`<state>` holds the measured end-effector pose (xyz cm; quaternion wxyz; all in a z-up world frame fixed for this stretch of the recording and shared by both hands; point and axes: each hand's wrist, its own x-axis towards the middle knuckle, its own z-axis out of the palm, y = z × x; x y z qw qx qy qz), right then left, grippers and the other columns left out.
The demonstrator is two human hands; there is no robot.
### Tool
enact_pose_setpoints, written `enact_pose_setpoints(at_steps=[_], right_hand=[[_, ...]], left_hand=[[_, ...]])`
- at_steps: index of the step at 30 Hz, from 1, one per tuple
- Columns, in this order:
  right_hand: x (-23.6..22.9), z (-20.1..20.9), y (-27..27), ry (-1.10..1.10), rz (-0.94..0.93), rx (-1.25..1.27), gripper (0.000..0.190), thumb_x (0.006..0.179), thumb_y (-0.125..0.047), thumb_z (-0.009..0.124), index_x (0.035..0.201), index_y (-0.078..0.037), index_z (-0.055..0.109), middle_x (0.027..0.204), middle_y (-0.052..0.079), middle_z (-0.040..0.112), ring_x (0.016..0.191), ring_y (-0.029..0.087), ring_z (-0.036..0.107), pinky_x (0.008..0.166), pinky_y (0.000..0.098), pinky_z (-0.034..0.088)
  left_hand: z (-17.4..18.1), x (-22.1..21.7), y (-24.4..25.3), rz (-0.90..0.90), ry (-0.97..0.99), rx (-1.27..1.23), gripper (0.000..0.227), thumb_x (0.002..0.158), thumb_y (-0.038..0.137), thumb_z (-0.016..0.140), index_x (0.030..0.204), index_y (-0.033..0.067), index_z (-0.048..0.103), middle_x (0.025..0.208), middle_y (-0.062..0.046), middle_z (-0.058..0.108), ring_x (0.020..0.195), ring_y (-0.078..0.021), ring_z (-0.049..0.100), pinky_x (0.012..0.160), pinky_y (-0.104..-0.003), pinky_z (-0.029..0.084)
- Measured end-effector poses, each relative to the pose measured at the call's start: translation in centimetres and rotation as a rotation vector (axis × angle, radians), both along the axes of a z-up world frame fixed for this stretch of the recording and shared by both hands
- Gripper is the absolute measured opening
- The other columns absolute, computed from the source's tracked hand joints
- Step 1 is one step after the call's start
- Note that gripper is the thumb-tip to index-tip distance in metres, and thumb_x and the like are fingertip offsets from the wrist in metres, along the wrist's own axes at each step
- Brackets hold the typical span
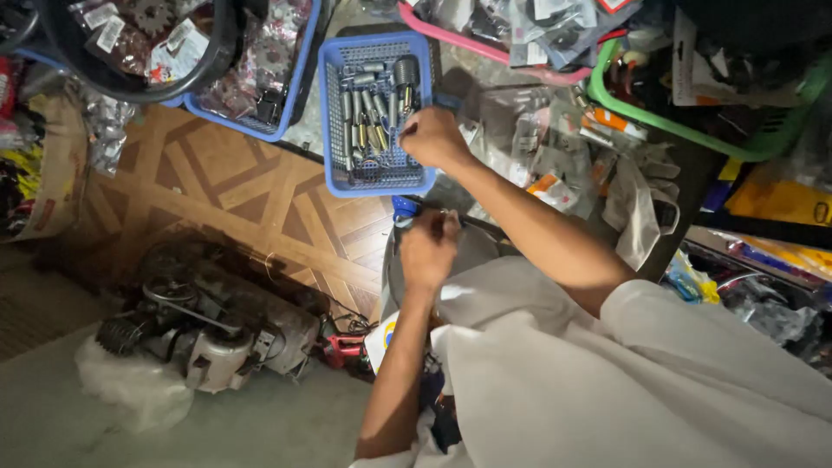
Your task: The person sorts various packaged mechanical parts and tools from a cluttered table into different colored baskets. They use a cloth to wipe a black bowl and clean several items before placing them into the baskets.
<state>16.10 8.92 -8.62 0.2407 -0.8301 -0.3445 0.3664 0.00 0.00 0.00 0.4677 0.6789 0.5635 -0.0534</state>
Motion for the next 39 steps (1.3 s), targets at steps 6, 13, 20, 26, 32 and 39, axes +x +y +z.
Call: enact_pose_setpoints(at_steps=[6,13,20,26,32,39], right_hand=[[-1.4,5.0,-4.5,0.026,-0.05,0.036,0.027,0.079,-0.034,0.069,0.1,-0.021,0.081,0.09,0.009,0.079,0.095,0.034,0.075,0.083,0.0475,0.061],[-1.8,3.0,-5.6,-0.014,-0.213,0.043,0.035,0.079,-0.037,0.078,0.108,-0.017,0.072,0.083,0.01,0.077,0.088,0.034,0.077,0.08,0.0491,0.061],[-1.4,3.0,-10.8,0.005,-0.181,0.166,0.032,0.087,-0.032,0.076,0.112,-0.015,0.068,0.089,0.013,0.076,0.079,0.033,0.074,0.068,0.0451,0.057],[-0.3,1.0,-15.9,-0.103,-0.205,0.303,0.024,0.084,-0.026,0.08,0.105,-0.017,0.072,0.084,0.009,0.075,0.077,0.031,0.074,0.065,0.0418,0.057],[3.1,0.6,-19.9,-0.351,-0.341,0.57,0.015,0.086,-0.018,0.083,0.096,-0.012,0.075,0.072,0.008,0.072,0.063,0.027,0.071,0.06,0.0357,0.058],[10.2,2.1,-22.8,-0.835,-0.411,0.415,0.015,0.099,-0.022,0.07,0.109,-0.013,0.075,0.085,0.015,0.074,0.076,0.042,0.072,0.065,0.0522,0.059]], left_hand=[[1.5,-3.0,1.4,0.288,-0.202,0.072,0.023,0.094,0.036,0.063,0.093,0.0171,0.076,0.085,-0.01,0.079,0.092,-0.034,0.075,0.083,-0.046,0.057],[1.7,-3.0,5.7,0.397,-0.298,0.177,0.026,0.095,0.034,0.067,0.087,0.01,0.072,0.076,-0.014,0.072,0.067,-0.0255,0.068,0.061,-0.037,0.058],[-0.8,0.5,12.0,0.078,-0.085,0.338,0.034,0.093,0.05,0.069,0.099,0.0171,0.077,0.098,-0.01,0.075,0.102,-0.0412,0.071,0.091,-0.055,0.054],[-9.5,4.9,16.6,-0.247,0.315,0.511,0.025,0.088,0.046,0.071,0.095,0.022,0.078,0.095,-0.004,0.073,0.093,-0.0362,0.074,0.079,-0.051,0.061],[-6.1,5.5,16.3,-0.367,0.36,0.471,0.027,0.093,0.047,0.07,0.108,0.0257,0.079,0.097,-0.013,0.078,0.098,-0.0394,0.074,0.082,-0.055,0.06],[-5.3,2.6,13.8,-0.264,0.033,0.65,0.018,0.096,0.041,0.071,0.103,0.0247,0.073,0.105,-0.003,0.067,0.091,-0.0401,0.072,0.077,-0.056,0.061]])
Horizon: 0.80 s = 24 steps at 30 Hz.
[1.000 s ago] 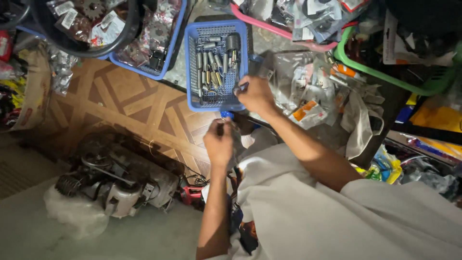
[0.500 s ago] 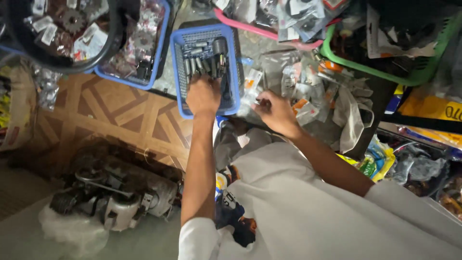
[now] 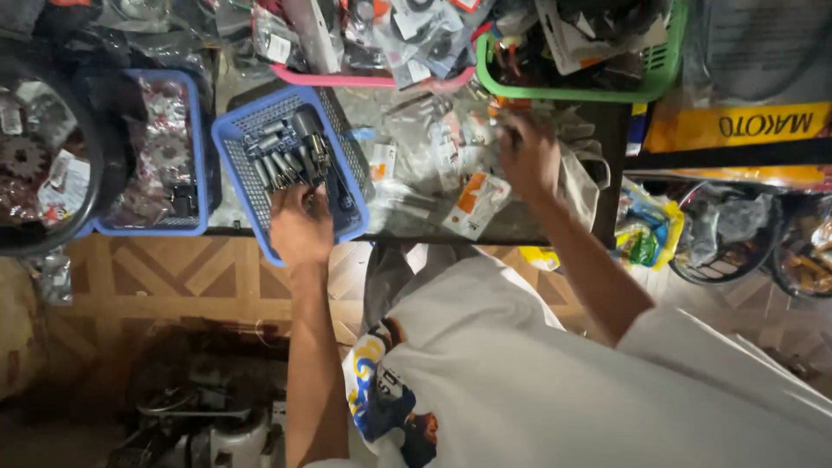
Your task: The person sorts various packaged mechanical parts and tools from a cluttered table into different colored baskets. They use a cloth to wipe a black bowl and clean several items before placing them into the baskets.
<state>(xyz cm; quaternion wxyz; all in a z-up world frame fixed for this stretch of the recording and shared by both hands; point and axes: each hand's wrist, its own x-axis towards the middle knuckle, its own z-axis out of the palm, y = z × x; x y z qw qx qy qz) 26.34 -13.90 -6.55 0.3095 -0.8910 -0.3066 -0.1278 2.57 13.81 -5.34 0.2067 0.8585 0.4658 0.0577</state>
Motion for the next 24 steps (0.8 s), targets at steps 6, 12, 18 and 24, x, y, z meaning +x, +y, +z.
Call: enact_pose_setpoints(at_steps=[6,12,18,24], right_hand=[[3.9,-7.4,1.9,-0.015,-0.051,0.027,0.034,0.092,-0.032,0.075,0.114,-0.006,0.077,0.11,0.019,0.073,0.094,0.039,0.063,0.085,0.0472,0.05],[5.9,-10.8,1.9,0.3,-0.241,0.029,0.009,0.081,-0.015,0.079,0.089,-0.012,0.079,0.08,0.006,0.079,0.059,0.023,0.067,0.057,0.0367,0.053],[-4.2,-5.0,3.3,0.227,0.029,0.313,0.006,0.092,-0.019,0.07,0.089,-0.018,0.075,0.078,0.004,0.074,0.076,0.026,0.074,0.075,0.036,0.056],[-13.3,2.7,6.7,0.393,0.593,0.541,0.007,0.091,-0.015,0.081,0.093,-0.01,0.078,0.081,0.008,0.072,0.07,0.026,0.069,0.064,0.0338,0.056]], left_hand=[[5.5,1.6,-4.6,-0.236,-0.421,0.117,0.007,0.091,0.008,0.072,0.096,0.0044,0.075,0.099,-0.013,0.069,0.071,-0.0289,0.065,0.066,-0.039,0.054],[5.3,2.9,-8.0,-0.295,-0.595,0.03,0.012,0.085,-0.002,0.071,0.098,0.0006,0.072,0.095,-0.013,0.066,0.076,-0.0228,0.061,0.063,-0.031,0.052],[5.0,1.5,-10.4,-0.096,-0.684,-0.324,0.02,0.096,0.024,0.071,0.111,0.011,0.071,0.09,-0.015,0.072,0.084,-0.0401,0.072,0.068,-0.046,0.058],[5.0,0.5,-10.4,0.031,-0.676,-0.589,0.023,0.106,0.023,0.058,0.115,0.0056,0.071,0.09,-0.019,0.074,0.085,-0.0325,0.073,0.078,-0.045,0.057]])
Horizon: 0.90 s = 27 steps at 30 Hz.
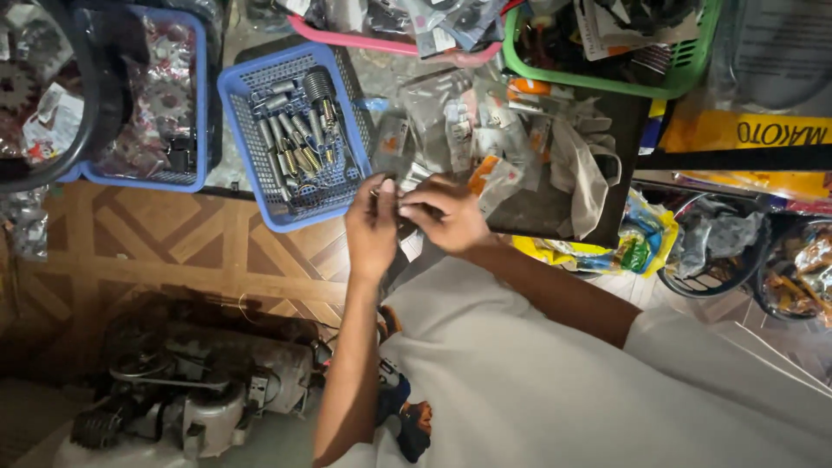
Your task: The person sorts various packaged mechanical parts and tools from a cluttered table into different colored baskets. They use a cloth to wipe a black bowl and clean several items before placing them into the baskets.
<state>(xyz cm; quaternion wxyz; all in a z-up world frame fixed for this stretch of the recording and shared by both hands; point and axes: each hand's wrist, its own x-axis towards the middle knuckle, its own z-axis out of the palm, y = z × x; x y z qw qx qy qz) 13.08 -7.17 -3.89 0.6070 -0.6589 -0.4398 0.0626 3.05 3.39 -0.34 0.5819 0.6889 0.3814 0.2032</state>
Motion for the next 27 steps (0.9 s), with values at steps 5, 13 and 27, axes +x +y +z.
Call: enact_pose_setpoints(at_steps=[5,13,27], right_hand=[[3.1,-1.2,1.2,-0.128,-0.158,-0.331,0.025,0.088,-0.018,0.08,0.111,-0.013,0.074,0.087,0.014,0.071,0.08,0.038,0.071,0.072,0.0468,0.057],[9.8,-4.6,-1.8,-0.211,-0.277,-0.625,0.023,0.09,-0.022,0.081,0.111,-0.024,0.072,0.095,0.006,0.076,0.088,0.033,0.075,0.078,0.0466,0.059],[8.8,-7.3,-4.4,-0.29,-0.348,-0.44,0.027,0.081,-0.024,0.084,0.106,-0.016,0.075,0.092,0.006,0.074,0.093,0.033,0.073,0.088,0.0421,0.056]], left_hand=[[-1.7,-1.7,3.6,0.13,-0.014,0.017,0.017,0.104,0.019,0.063,0.106,0.0036,0.069,0.083,-0.018,0.07,0.068,-0.0264,0.067,0.067,-0.036,0.054],[-11.0,-5.7,14.4,0.299,0.499,0.135,0.02,0.082,0.016,0.081,0.098,0.0188,0.07,0.073,0.0,0.074,0.056,-0.0142,0.073,0.056,-0.028,0.056],[-7.9,2.4,12.0,0.021,0.831,0.313,0.03,0.081,0.043,0.082,0.098,0.0191,0.077,0.089,-0.009,0.078,0.089,-0.0408,0.074,0.084,-0.054,0.06]])
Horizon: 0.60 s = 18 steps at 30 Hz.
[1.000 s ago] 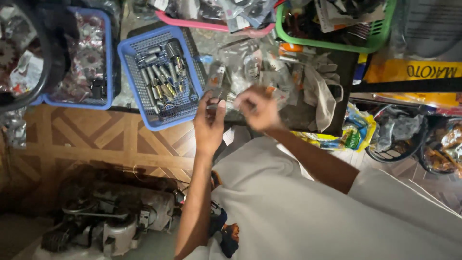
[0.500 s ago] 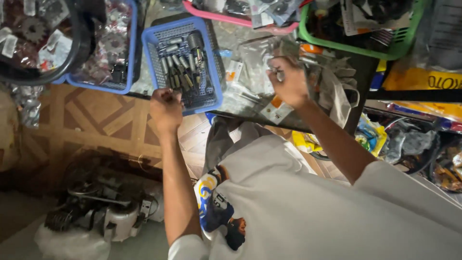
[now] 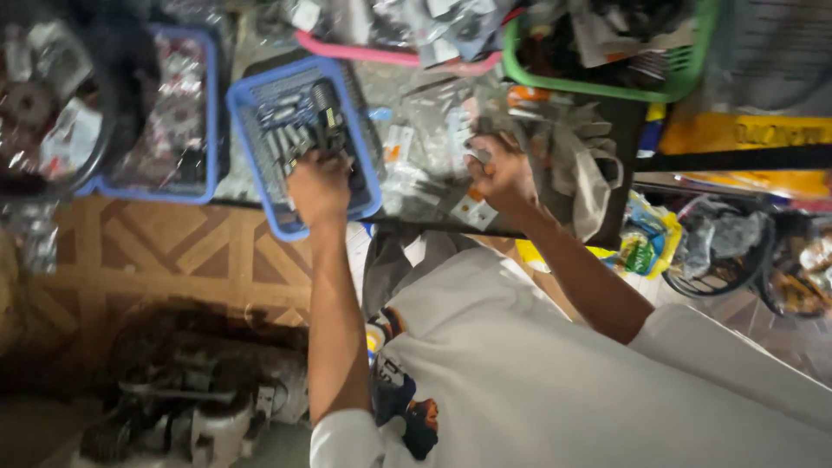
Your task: The person sorts various packaged mechanical parts and tools from a cluttered table into different colored baskets. They use a cloth to wipe a black bowl and clean several items before placing them into the baskets.
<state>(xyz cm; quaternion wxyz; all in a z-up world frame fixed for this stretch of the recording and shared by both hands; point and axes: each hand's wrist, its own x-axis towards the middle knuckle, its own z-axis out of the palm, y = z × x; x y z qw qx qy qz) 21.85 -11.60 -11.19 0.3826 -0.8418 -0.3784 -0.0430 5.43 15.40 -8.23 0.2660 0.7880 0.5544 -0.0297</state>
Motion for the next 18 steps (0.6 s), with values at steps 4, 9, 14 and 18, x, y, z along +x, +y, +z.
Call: enact_pose_setpoints(at_steps=[4,9,14,18], right_hand=[[2.3,-1.0,-2.5,-0.163,-0.126,-0.081,0.031,0.083,-0.019,0.081,0.11,-0.007,0.073,0.088,0.021,0.07,0.096,0.043,0.071,0.097,0.0475,0.049],[3.6,2.5,-2.9,0.241,-0.227,-0.346,0.1,0.074,-0.066,0.079,0.146,-0.005,0.047,0.131,0.035,0.05,0.117,0.062,0.054,0.1,0.0672,0.042],[3.9,-0.6,-2.5,0.293,-0.294,-0.184,0.065,0.073,-0.026,0.087,0.126,-0.01,0.052,0.107,0.02,0.059,0.099,0.052,0.065,0.083,0.0621,0.053],[3.8,-4.4,-4.0,0.37,-0.336,-0.242,0.041,0.075,-0.035,0.08,0.106,-0.016,0.062,0.089,0.007,0.076,0.086,0.033,0.075,0.078,0.0528,0.058]], left_hand=[[3.0,0.1,-2.2,0.016,-0.093,0.069,0.03,0.088,0.046,0.076,0.103,0.0203,0.074,0.091,-0.005,0.079,0.092,-0.0414,0.073,0.083,-0.056,0.059],[5.5,1.4,-8.3,-0.245,-0.66,0.198,0.015,0.09,0.007,0.069,0.093,0.0215,0.069,0.088,-0.004,0.074,0.089,-0.0336,0.073,0.08,-0.045,0.056],[1.1,5.0,-12.2,-0.511,-0.238,-0.04,0.025,0.092,0.029,0.061,0.115,0.0242,0.071,0.093,-0.016,0.077,0.091,-0.0444,0.074,0.083,-0.058,0.058],[-2.3,9.0,-14.6,-0.531,0.051,-0.196,0.043,0.093,0.048,0.059,0.128,0.0249,0.05,0.112,-0.013,0.073,0.104,-0.0408,0.073,0.09,-0.057,0.059]])
